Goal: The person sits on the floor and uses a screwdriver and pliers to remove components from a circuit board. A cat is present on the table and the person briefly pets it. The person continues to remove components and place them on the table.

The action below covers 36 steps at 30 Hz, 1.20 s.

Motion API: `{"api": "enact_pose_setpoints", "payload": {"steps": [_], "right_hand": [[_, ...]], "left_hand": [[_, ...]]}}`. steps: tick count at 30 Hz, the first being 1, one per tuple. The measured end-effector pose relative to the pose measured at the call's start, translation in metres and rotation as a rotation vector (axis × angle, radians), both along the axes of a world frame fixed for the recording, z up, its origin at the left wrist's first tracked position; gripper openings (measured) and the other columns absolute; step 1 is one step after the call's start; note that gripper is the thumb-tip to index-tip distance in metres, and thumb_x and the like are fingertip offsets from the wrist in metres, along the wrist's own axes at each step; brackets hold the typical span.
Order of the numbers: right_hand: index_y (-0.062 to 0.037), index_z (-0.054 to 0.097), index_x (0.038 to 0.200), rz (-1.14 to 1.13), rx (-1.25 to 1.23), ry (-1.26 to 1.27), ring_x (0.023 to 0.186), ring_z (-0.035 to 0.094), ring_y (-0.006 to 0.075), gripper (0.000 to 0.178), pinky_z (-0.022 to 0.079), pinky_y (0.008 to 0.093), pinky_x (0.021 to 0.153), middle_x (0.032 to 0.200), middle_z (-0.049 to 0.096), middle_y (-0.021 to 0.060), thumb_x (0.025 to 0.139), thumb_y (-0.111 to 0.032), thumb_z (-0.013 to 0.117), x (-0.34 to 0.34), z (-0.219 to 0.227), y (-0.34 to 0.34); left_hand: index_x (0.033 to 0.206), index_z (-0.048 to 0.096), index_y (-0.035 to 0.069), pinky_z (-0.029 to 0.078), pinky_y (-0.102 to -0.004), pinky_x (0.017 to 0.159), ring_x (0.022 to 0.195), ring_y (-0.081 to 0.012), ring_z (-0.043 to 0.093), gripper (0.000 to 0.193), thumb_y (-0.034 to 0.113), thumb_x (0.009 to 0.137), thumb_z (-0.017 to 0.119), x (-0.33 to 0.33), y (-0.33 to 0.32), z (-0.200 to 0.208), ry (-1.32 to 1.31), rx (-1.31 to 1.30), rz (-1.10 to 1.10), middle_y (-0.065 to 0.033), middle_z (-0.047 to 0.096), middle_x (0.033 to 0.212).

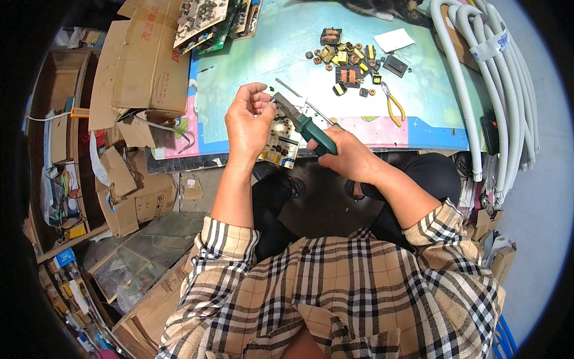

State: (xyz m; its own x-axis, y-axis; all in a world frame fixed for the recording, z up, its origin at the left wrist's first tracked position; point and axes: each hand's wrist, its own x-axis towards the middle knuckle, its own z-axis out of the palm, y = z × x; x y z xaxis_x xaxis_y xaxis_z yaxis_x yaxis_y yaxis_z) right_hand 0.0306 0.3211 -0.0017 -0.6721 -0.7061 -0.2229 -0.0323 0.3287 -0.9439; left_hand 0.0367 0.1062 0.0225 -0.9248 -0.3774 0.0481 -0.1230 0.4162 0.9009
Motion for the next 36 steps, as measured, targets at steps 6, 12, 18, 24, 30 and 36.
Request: {"api": "enact_pose_setpoints", "payload": {"steps": [6,12,18,24,30,36], "right_hand": [[-0.0048,0.061,0.103,0.001,-0.026,0.066,0.099,0.054,0.0278,0.028,0.044,0.0353,0.089,0.098,0.054,0.0119,0.075,0.0,0.064,0.001,-0.002,0.0],[-0.0041,0.06,0.1,0.013,0.009,0.088,0.102,0.053,0.0235,0.025,0.042,0.0316,0.092,0.099,0.056,0.0095,0.076,0.003,0.062,0.001,0.003,-0.001],[-0.0042,0.059,0.097,-0.033,-0.023,-0.006,0.087,0.054,0.017,0.02,0.045,0.0298,0.083,0.091,0.056,0.0045,0.078,0.002,0.06,0.002,-0.001,-0.003],[-0.0042,0.058,0.096,-0.286,-0.263,-0.422,0.072,0.052,0.01,0.014,0.044,0.027,0.07,0.079,0.054,-0.0007,0.091,-0.017,0.057,-0.003,-0.016,-0.003],[-0.0049,0.056,0.106,-0.47,-0.351,-0.533,0.078,0.054,0.011,0.03,0.045,0.026,0.07,0.088,0.056,0.0019,0.102,-0.034,0.049,0.004,-0.022,-0.003],[-0.002,0.056,0.115,-0.475,-0.303,-0.455,0.104,0.049,0.0213,0.035,0.041,0.0344,0.093,0.111,0.046,0.0112,0.1,-0.033,0.049,0.009,-0.039,-0.002]], "left_hand": [[0.113,0.06,-0.001,0.051,-0.0234,0.074,0.076,-0.0088,0.058,0.034,-0.009,0.079,0.063,0.001,0.002,0.001,-0.02,-0.034,-0.001,-0.0049,0.064,0.09],[0.114,0.06,0.0,0.052,-0.0241,0.074,0.076,-0.0087,0.058,0.037,-0.009,0.079,0.063,0.001,0.002,0.002,-0.009,-0.07,-0.013,-0.0042,0.064,0.089],[0.113,0.06,-0.001,0.051,-0.0256,0.076,0.078,-0.0109,0.059,0.034,-0.003,0.08,0.067,0.001,0.001,-0.002,0.022,-0.062,0.026,-0.0085,0.065,0.097],[0.131,0.046,-0.004,0.049,-0.0297,0.085,0.103,-0.0157,0.057,0.061,0.032,0.089,0.073,0.031,0.038,-0.015,-0.374,0.672,-0.124,-0.0102,0.06,0.113],[0.152,0.016,0.007,0.048,-0.0311,0.093,0.111,-0.0178,0.055,0.103,0.018,0.076,0.085,0.047,0.075,-0.027,-0.409,0.658,-0.499,-0.0103,0.054,0.124],[0.148,0.021,0.007,0.047,-0.0318,0.093,0.113,-0.0185,0.054,0.101,0.011,0.069,0.084,0.046,0.072,-0.034,-0.361,0.565,-0.547,-0.0107,0.053,0.122]]}}
